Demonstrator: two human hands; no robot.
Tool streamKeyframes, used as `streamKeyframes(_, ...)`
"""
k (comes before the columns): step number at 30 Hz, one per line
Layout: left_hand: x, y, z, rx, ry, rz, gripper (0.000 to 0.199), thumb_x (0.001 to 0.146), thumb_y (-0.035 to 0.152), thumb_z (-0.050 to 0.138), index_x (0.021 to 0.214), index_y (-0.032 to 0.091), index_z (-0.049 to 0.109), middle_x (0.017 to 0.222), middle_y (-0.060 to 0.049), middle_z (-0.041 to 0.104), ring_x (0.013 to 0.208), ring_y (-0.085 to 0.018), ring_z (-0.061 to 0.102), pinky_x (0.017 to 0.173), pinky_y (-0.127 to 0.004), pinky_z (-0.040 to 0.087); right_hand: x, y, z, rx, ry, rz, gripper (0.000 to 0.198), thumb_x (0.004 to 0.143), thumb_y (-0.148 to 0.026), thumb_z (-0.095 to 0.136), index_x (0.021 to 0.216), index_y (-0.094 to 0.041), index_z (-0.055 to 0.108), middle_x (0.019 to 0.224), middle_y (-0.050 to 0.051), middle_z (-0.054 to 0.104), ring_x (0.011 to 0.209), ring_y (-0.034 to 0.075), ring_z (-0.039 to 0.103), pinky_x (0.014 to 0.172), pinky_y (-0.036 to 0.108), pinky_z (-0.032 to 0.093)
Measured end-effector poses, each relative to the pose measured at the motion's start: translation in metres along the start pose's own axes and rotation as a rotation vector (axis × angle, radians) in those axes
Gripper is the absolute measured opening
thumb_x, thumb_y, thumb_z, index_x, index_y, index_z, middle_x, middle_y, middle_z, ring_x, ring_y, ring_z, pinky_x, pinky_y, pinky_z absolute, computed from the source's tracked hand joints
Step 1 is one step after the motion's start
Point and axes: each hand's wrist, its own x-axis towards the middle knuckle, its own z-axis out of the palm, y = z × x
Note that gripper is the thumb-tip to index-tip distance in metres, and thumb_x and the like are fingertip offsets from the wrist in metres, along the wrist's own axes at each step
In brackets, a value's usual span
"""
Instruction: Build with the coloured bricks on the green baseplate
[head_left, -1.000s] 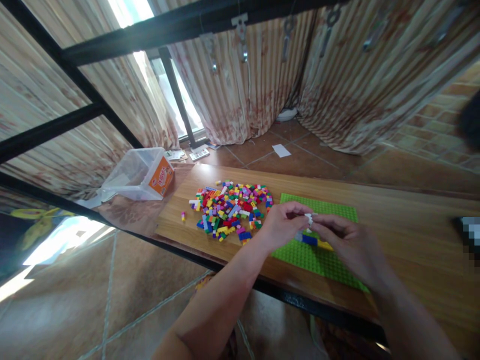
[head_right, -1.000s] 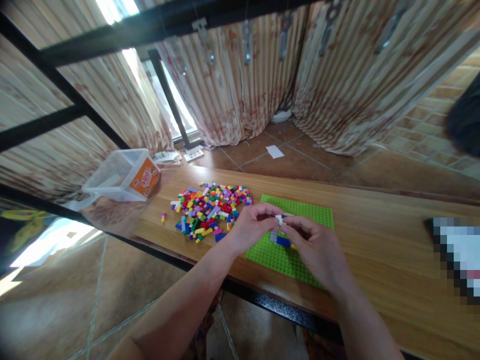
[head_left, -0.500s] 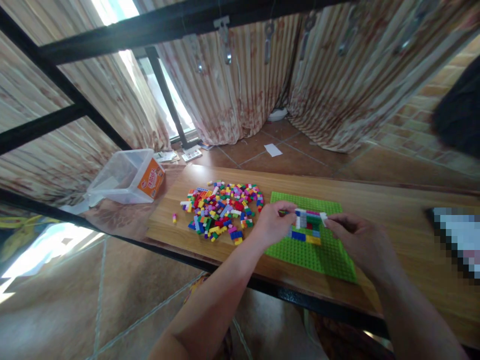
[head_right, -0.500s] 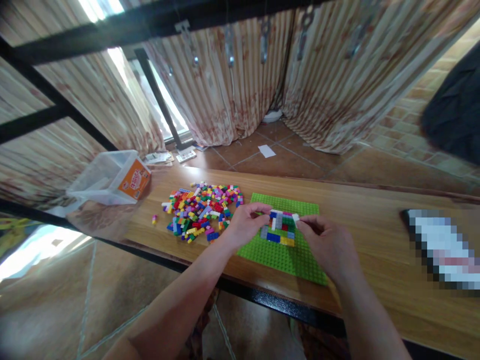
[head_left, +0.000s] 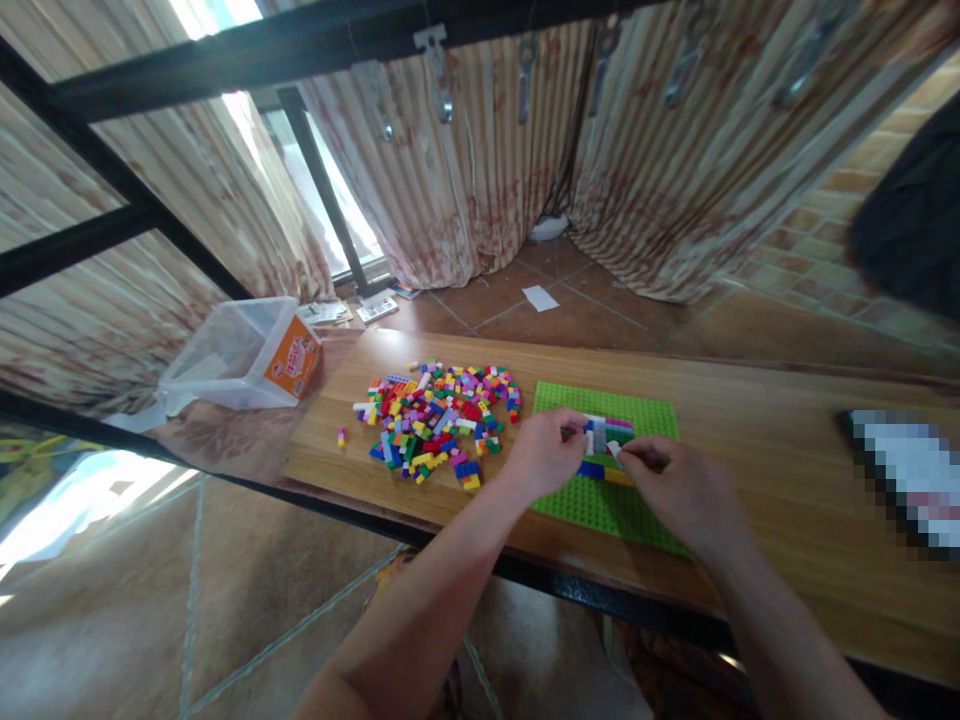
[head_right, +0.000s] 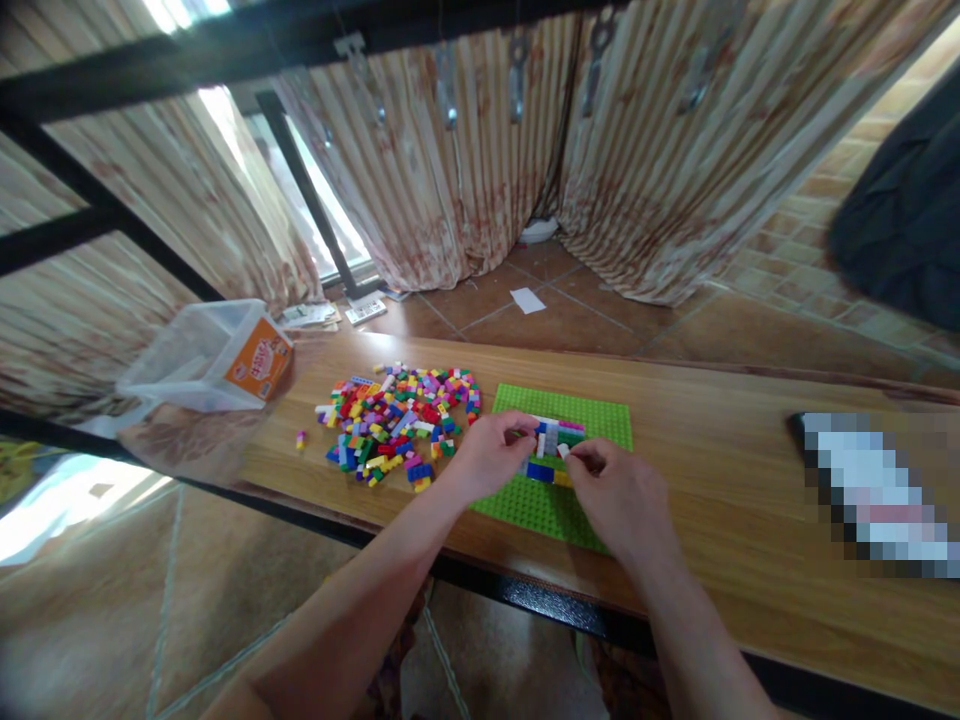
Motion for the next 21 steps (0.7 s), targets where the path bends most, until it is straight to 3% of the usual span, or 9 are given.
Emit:
streamKeyframes(7,-0.005,0.007,-0.002,0.058,-0.039,0.055,0.022,0.084,0.013,0.053,0.093,0.016,0.072,0.085,-0.004,0.072,0.074,-0.016,0.062,0.071,-0.027,0.049,-0.005,-0.009,0.010,-0.012,0.039,-0.012,0.025,0.080,-0.044,0.056,0.083,-0.023,0.070,0.076,0.004,0.073,0.069,0.022,0.067,0.060,0.032,0.043)
streamKeyframes(21,-0.010,0.009,-0.003,0.139,-0.079,0.084,0.026,0.083,0.010,0.051,0.100,0.014,0.071,0.092,-0.006,0.072,0.080,-0.017,0.063,0.077,-0.027,0.050,0.004,-0.003,0.006,0.141,-0.074,0.015,0.030,0.076,-0.046,0.054,0.085,-0.024,0.073,0.081,0.004,0.075,0.077,0.023,0.069,0.070,0.035,0.046)
